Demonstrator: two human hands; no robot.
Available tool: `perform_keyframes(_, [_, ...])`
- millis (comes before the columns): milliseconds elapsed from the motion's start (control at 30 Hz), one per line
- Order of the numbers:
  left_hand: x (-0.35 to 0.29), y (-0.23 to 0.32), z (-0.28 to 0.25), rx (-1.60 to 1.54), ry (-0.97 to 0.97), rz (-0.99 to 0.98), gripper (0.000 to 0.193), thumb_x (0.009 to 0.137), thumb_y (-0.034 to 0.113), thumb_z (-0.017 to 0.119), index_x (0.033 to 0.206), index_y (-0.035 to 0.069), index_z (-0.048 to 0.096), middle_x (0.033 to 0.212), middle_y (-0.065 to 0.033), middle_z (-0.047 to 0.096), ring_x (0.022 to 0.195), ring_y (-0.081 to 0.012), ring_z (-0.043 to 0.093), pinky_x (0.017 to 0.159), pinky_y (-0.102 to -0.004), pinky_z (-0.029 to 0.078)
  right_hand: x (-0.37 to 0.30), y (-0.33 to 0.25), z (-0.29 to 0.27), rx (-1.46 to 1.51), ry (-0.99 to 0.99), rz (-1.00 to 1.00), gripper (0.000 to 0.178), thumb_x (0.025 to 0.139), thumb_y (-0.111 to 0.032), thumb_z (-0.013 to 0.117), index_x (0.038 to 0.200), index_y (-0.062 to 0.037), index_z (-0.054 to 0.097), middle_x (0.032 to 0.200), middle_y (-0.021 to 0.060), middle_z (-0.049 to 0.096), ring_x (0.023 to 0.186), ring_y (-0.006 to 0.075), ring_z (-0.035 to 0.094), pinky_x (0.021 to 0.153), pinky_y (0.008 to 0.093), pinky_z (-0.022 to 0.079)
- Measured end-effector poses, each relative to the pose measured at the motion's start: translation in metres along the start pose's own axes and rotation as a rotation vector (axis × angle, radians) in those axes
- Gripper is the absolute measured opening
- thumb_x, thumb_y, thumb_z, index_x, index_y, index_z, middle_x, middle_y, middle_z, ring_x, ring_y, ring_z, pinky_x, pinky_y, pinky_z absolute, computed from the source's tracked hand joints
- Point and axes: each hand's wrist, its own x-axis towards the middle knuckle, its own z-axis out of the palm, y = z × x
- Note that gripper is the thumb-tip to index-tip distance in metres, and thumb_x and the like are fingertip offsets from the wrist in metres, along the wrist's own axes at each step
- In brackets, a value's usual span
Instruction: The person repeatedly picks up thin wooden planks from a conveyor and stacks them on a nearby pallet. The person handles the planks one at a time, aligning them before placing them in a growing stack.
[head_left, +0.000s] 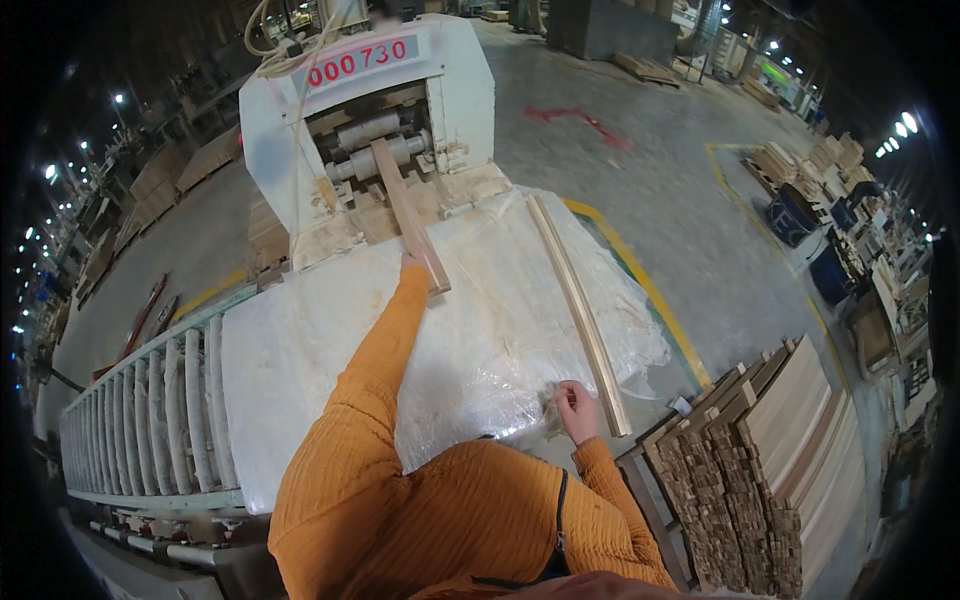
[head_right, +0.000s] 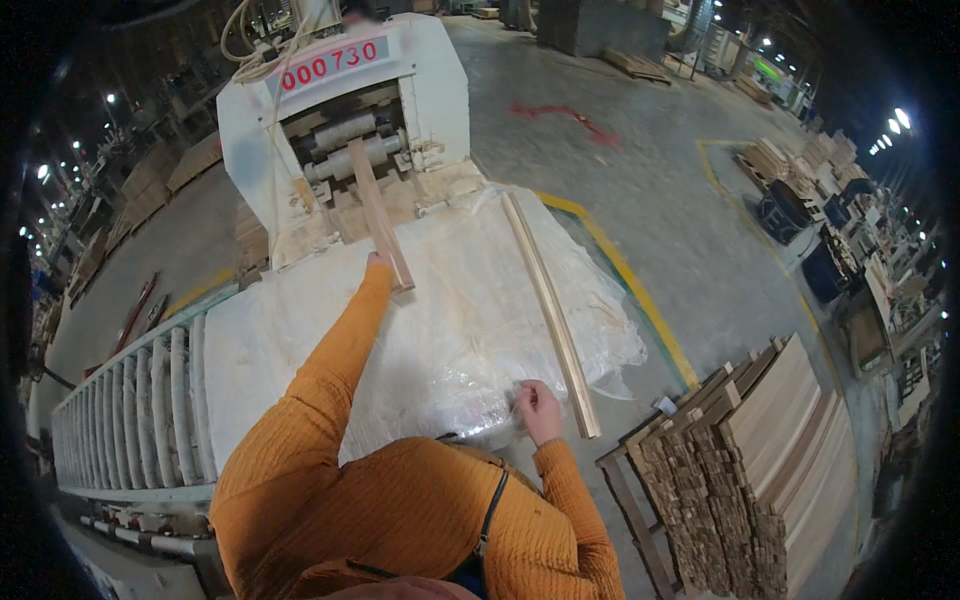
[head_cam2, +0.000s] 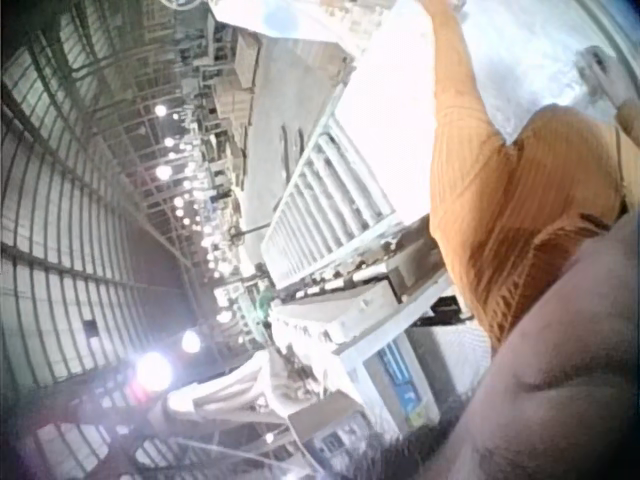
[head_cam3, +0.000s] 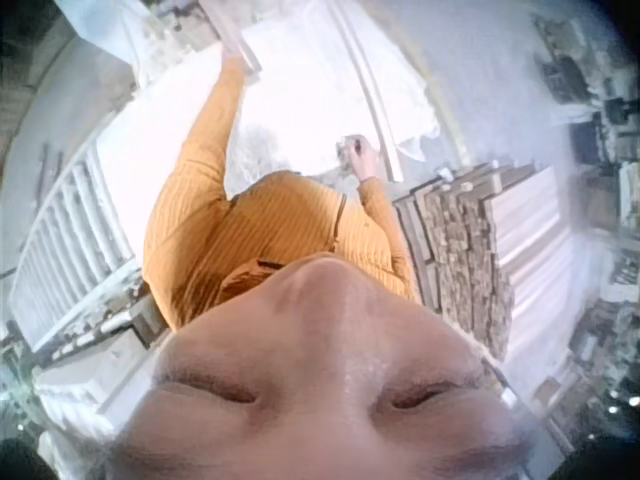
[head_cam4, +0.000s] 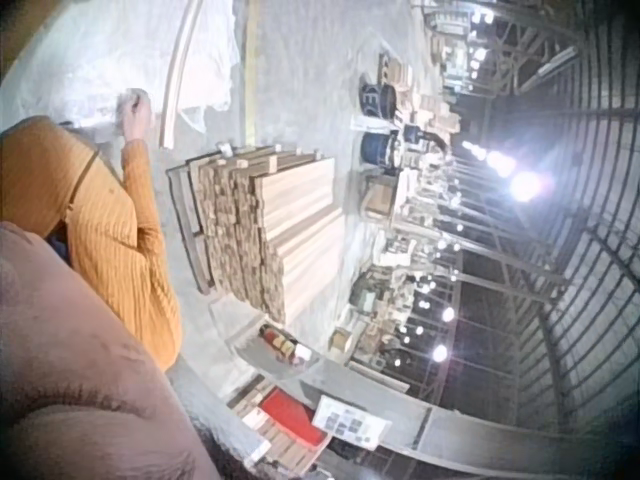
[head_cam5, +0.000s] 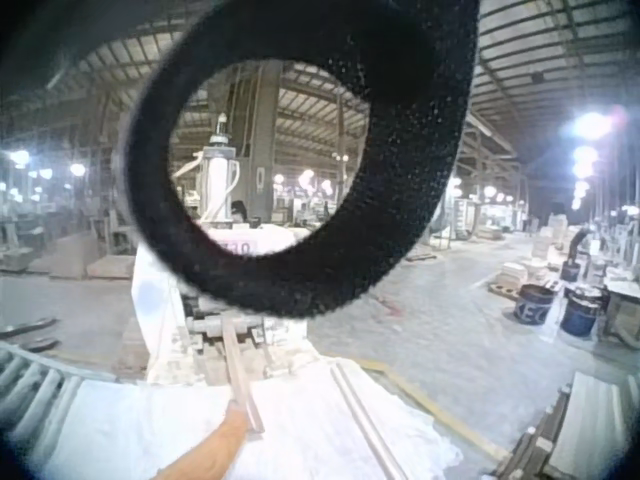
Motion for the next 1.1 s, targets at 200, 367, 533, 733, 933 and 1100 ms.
perform_keyframes(200, [-0.064, -0.02, 0.02, -0.249, -0.014, -0.058, 0.055, 0.091, 0.044, 0.043, 0.112, -0.006, 0.046, 0.098, -0.024, 0.06, 0.086, -0.0319, 0.062, 0.072, -0.0416, 0.051, 0.022, -0.024, 0.028, 0.38, -0.267, 0.13, 0.024, 0.087, -0.021, 0.058, 0.1, -0.0002, 0.058, 0.079, 0.0042, 0.059, 0.072, 0.0109, 0.058, 0.066, 0.0231, 0.046])
perform_keyframes(367, [-0.174, -0.081, 0.056, -0.371, -0.168, -0.152, 0.057, 0.092, 0.046, 0.04, 0.112, -0.007, 0.048, 0.099, -0.0231, 0.06, 0.09, -0.0301, 0.06, 0.076, -0.0379, 0.049, 0.043, -0.046, 0.042, 0.708, -0.52, 0.497, 0.036, 0.091, -0.031, 0.051, 0.114, -0.0029, 0.05, 0.085, 0.0076, 0.062, 0.076, 0.0167, 0.062, 0.067, 0.0258, 0.05])
perform_keyframes(533, [-0.273, -0.111, 0.049, -0.323, -0.28, -0.291, 0.066, 0.089, 0.055, 0.04, 0.125, 0.0, 0.042, 0.115, -0.0193, 0.053, 0.098, -0.0287, 0.056, 0.082, -0.036, 0.047, 0.033, -0.03, 0.044, 0.624, -0.903, 0.76, 0.042, 0.089, -0.036, 0.048, 0.119, -0.0064, 0.047, 0.101, 0.0093, 0.06, 0.079, 0.0198, 0.062, 0.057, 0.0312, 0.052])
perform_keyframes(733, [-0.257, -0.102, 0.03, -0.528, -0.511, -0.424, 0.06, 0.088, 0.049, 0.046, 0.125, 0.004, 0.039, 0.119, -0.0167, 0.049, 0.101, -0.0273, 0.055, 0.083, -0.0387, 0.047, -0.005, 0.001, 0.045, 0.129, -0.794, 0.273, 0.047, 0.086, -0.033, 0.05, 0.121, -0.002, 0.047, 0.103, 0.0104, 0.059, 0.092, 0.0202, 0.057, 0.08, 0.0315, 0.047])
perform_keyframes(933, [-0.221, -0.093, 0.061, -0.889, -0.56, -0.601, 0.058, 0.083, 0.038, 0.057, 0.123, 0.001, 0.038, 0.114, -0.0165, 0.048, 0.103, -0.0302, 0.053, 0.084, -0.0463, 0.046, -0.028, 0.016, 0.029, 0.095, -0.565, 0.246, 0.051, 0.091, -0.033, 0.047, 0.129, 0.0021, 0.042, 0.112, 0.0129, 0.057, 0.1, 0.02, 0.053, 0.089, 0.0312, 0.041])
perform_keyframes(1100, [-0.231, -0.108, 0.073, -0.949, -0.549, -0.682, 0.059, 0.084, 0.037, 0.056, 0.126, 0.001, 0.035, 0.112, -0.0176, 0.051, 0.107, -0.035, 0.051, 0.086, -0.0499, 0.045, -0.025, 0.024, 0.024, 0.358, -0.413, 0.438, 0.052, 0.092, -0.033, 0.047, 0.128, 0.0044, 0.043, 0.114, 0.0141, 0.056, 0.101, 0.0201, 0.054, 0.089, 0.03, 0.042])
